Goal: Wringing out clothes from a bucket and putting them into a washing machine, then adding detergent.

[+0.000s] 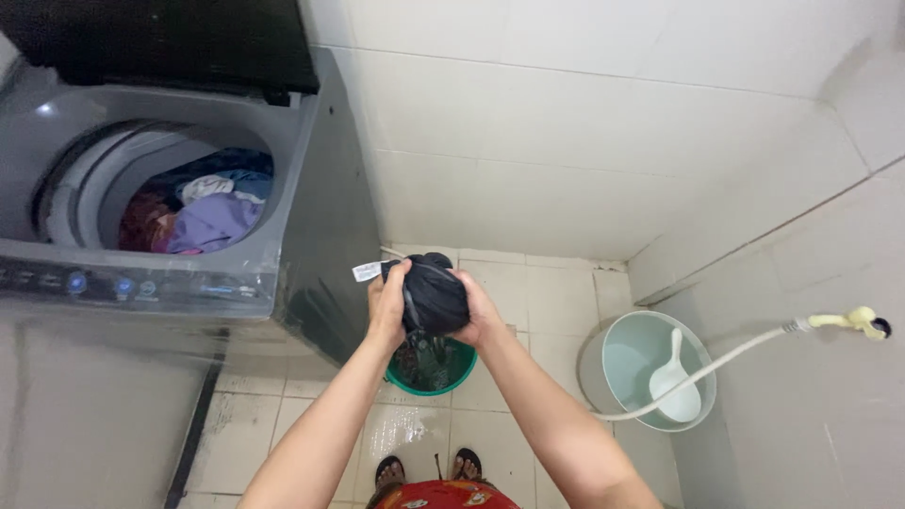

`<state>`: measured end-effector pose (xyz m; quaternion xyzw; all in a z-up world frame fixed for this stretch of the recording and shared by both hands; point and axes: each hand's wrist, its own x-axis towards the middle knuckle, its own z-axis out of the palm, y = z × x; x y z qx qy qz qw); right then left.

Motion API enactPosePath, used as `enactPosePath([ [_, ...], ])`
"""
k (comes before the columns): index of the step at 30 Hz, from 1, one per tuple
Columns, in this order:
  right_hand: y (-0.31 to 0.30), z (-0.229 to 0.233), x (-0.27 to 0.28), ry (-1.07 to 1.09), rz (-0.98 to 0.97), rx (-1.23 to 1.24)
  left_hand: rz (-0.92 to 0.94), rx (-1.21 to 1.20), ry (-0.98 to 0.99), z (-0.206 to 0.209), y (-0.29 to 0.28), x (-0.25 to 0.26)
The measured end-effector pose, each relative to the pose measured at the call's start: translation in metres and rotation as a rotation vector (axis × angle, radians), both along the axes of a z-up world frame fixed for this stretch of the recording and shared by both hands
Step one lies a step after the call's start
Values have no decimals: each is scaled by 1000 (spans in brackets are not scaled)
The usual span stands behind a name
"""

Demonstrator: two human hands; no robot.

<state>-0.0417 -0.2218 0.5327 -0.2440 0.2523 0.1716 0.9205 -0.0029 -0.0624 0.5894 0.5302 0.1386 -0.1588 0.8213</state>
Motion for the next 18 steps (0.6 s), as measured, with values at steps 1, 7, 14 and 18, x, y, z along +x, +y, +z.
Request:
enactPosePath([
  [1,2,5,2,-1,6,2,6,2,-1,1,0,2],
  [7,7,15,8,39,-227,-181,-8,-124,195,-10,-3,14],
  [14,22,60,5,-45,-348,-499,-173,-237,321,-50,-5,36],
  [18,22,62,5,-273,-314,-710,-320,-256,404,-59,-5,46],
])
